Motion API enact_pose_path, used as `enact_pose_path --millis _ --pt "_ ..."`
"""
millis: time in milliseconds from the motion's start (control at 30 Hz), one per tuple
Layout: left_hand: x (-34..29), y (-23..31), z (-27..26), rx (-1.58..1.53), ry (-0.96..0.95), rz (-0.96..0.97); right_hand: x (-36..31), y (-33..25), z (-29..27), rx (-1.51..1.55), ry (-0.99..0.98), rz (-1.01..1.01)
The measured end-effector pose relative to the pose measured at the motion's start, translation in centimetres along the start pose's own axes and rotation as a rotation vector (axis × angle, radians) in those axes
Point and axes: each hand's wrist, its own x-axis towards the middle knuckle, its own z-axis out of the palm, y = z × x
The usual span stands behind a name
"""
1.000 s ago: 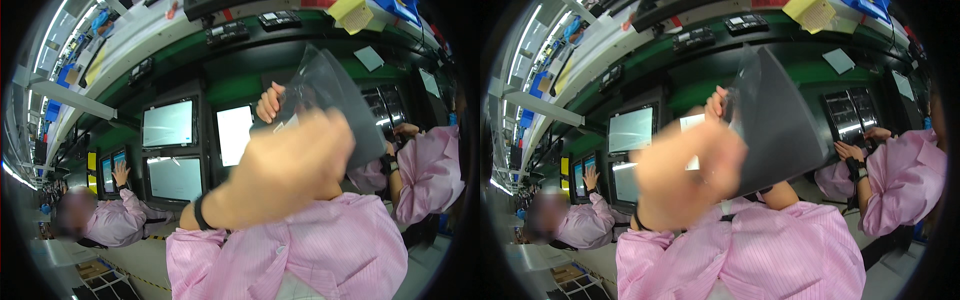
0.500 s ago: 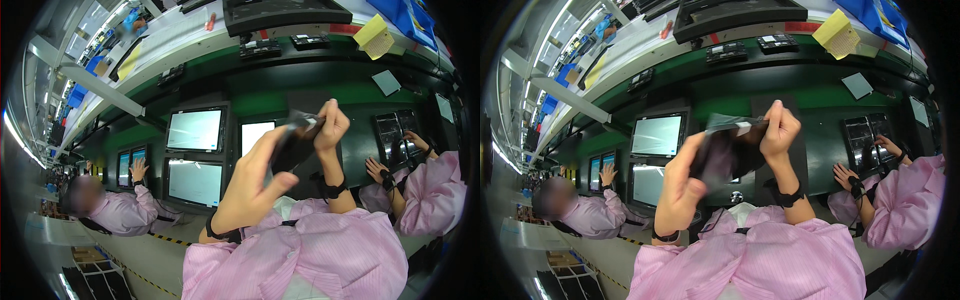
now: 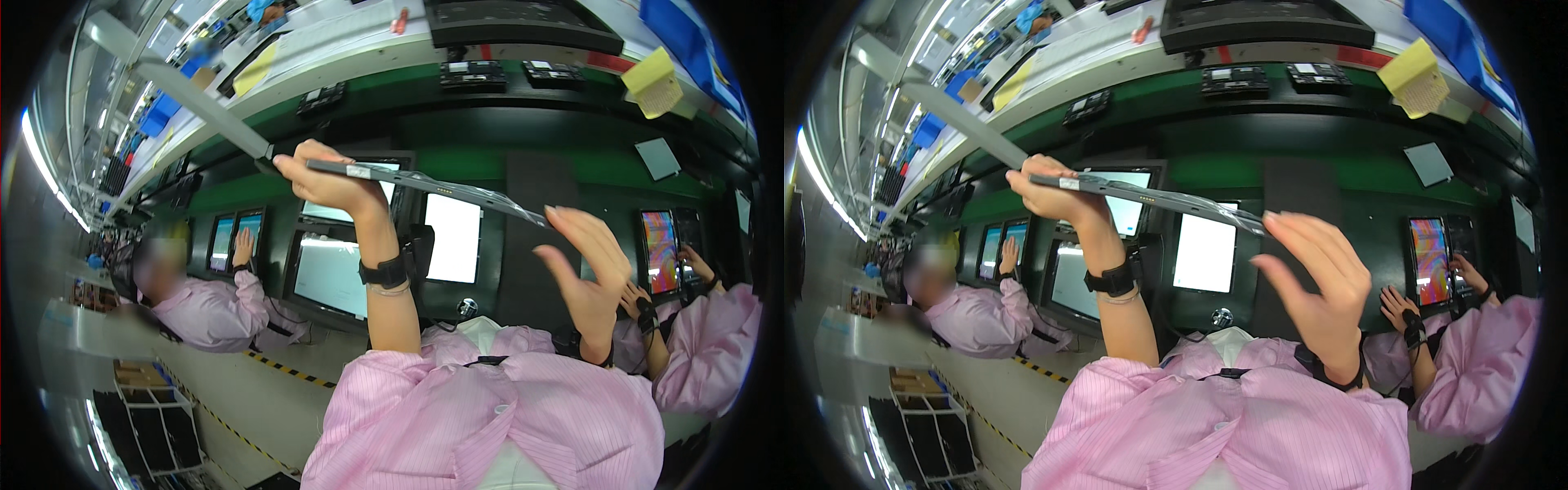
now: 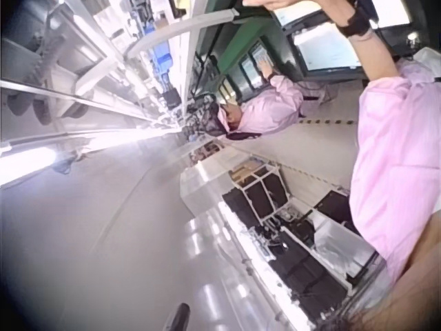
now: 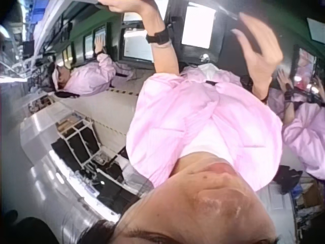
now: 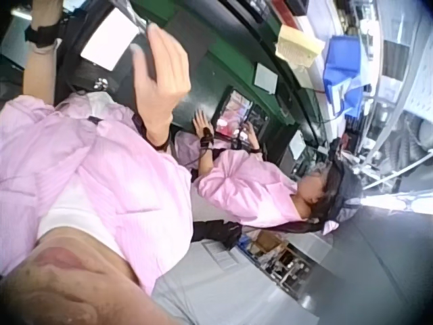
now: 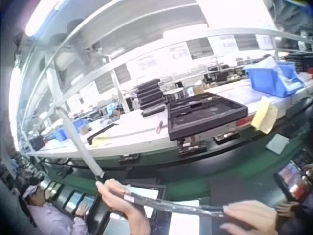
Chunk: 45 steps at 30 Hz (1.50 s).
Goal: Processing tablet devices on an assembly line, including peeling protective films and sorting.
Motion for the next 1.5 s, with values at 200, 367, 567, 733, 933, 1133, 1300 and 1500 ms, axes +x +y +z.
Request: enact_pose_path --millis 200,367,567,733,933,1133,1300,1500 --pt "0.2 -0.3 -0.3 0.010 -0.114 -0.036 -1.9 0.5 0.4 0.194 0.021 0.169" --pt "0.4 -0.6 0.6 -0.293 -0.425 -0.236 0.0 4.1 2.4 0.671 0.089 0.608" --pt "-0.6 0.5 1.2 -0.224 -0.483 -0.345 -1.3 6.9 3.7 0.658 0.197 0.636" --pt "-0.6 0.8 0.9 -0.035 -0.459 -0.230 -1.9 6.0 3.2 0.570 0.330 0.574" --pt "0.3 -0.9 0.0 -0.081 -0.361 -0.253 -5.2 2.3 1.3 0.141 0.302 0.049" --pt "4.0 -7.1 -4.8 -0.819 -0.713 -0.374 -5.4 -0.1 3.0 0.879 0.312 -0.214" --pt "4.1 -13.1 -6.7 -1.095 -1.115 -0.174 -1.9 0.8 1.7 0.410 -0.201 -0.240" --pt "3.9 -14.1 -6.0 -1.307 -1.097 -0.033 -2.6 1.2 2.3 0.454 -0.223 -0.379"
